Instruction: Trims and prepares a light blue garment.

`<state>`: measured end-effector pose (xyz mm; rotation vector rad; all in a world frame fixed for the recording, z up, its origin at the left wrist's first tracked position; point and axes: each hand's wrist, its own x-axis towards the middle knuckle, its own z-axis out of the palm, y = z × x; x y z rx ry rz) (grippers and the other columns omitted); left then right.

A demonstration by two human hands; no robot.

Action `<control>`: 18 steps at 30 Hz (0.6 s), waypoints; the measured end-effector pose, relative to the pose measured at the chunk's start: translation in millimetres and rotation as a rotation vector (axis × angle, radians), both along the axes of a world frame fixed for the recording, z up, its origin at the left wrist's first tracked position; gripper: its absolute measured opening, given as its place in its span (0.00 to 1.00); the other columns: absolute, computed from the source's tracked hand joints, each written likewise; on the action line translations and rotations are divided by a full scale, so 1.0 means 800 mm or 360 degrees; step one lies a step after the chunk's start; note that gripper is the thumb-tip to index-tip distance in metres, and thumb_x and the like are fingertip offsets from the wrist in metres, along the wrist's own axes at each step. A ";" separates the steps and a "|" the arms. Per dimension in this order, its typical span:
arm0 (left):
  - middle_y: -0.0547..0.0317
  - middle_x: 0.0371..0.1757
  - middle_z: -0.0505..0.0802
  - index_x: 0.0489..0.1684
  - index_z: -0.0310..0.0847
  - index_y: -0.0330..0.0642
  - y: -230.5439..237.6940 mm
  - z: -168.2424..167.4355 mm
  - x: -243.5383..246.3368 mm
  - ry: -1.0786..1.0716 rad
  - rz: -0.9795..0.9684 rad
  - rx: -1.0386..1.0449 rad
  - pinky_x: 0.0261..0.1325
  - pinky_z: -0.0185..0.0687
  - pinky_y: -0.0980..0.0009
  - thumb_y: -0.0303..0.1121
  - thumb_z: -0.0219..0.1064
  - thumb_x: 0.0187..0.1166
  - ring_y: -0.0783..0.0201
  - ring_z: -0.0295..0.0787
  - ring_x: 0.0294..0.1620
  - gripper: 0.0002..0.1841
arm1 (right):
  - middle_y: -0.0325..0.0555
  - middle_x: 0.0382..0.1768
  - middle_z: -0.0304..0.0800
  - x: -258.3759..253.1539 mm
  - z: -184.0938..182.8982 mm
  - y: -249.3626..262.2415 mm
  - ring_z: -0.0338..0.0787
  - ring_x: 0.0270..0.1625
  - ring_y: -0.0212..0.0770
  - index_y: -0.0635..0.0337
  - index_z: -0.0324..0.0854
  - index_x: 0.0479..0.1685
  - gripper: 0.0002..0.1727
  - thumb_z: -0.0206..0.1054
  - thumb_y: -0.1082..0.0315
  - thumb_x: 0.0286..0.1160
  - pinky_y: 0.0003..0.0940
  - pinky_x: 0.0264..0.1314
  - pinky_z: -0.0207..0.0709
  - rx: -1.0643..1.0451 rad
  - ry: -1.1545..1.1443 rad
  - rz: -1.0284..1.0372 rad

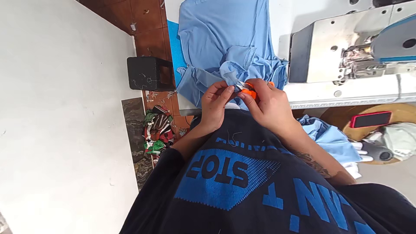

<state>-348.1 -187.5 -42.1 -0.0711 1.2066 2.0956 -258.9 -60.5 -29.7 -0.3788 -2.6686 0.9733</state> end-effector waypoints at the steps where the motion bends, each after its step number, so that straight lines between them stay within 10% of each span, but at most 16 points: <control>1: 0.65 0.40 0.93 0.44 0.84 0.44 0.000 0.000 0.000 0.0002 -0.0014 -0.0007 0.55 0.90 0.70 0.18 0.58 0.82 0.72 0.92 0.43 0.10 | 0.56 0.26 0.84 0.000 0.000 0.000 0.82 0.22 0.51 0.71 0.82 0.51 0.24 0.54 0.53 0.90 0.45 0.22 0.69 0.0001 -0.0001 0.0010; 10: 0.67 0.40 0.93 0.52 0.81 0.46 -0.001 0.000 -0.005 0.0042 -0.0002 -0.0029 0.54 0.88 0.71 0.19 0.58 0.83 0.72 0.91 0.43 0.12 | 0.54 0.22 0.82 0.002 0.001 0.007 0.81 0.19 0.50 0.70 0.84 0.46 0.24 0.55 0.54 0.89 0.44 0.18 0.66 0.0029 0.0042 0.0085; 15: 0.70 0.41 0.94 0.62 0.74 0.48 -0.005 -0.005 -0.005 0.0399 -0.0034 -0.0093 0.56 0.89 0.69 0.16 0.63 0.78 0.73 0.92 0.44 0.19 | 0.54 0.43 0.85 -0.009 0.008 0.020 0.76 0.38 0.32 0.70 0.82 0.56 0.21 0.73 0.61 0.74 0.21 0.40 0.69 -0.0318 0.0359 0.0064; 18: 0.72 0.41 0.93 0.60 0.76 0.46 -0.007 -0.008 -0.003 0.0610 -0.0053 -0.0128 0.55 0.89 0.69 0.15 0.64 0.76 0.75 0.92 0.44 0.19 | 0.56 0.46 0.90 -0.020 0.009 0.020 0.85 0.44 0.36 0.67 0.89 0.45 0.09 0.71 0.71 0.72 0.23 0.48 0.77 -0.0314 0.0370 0.0128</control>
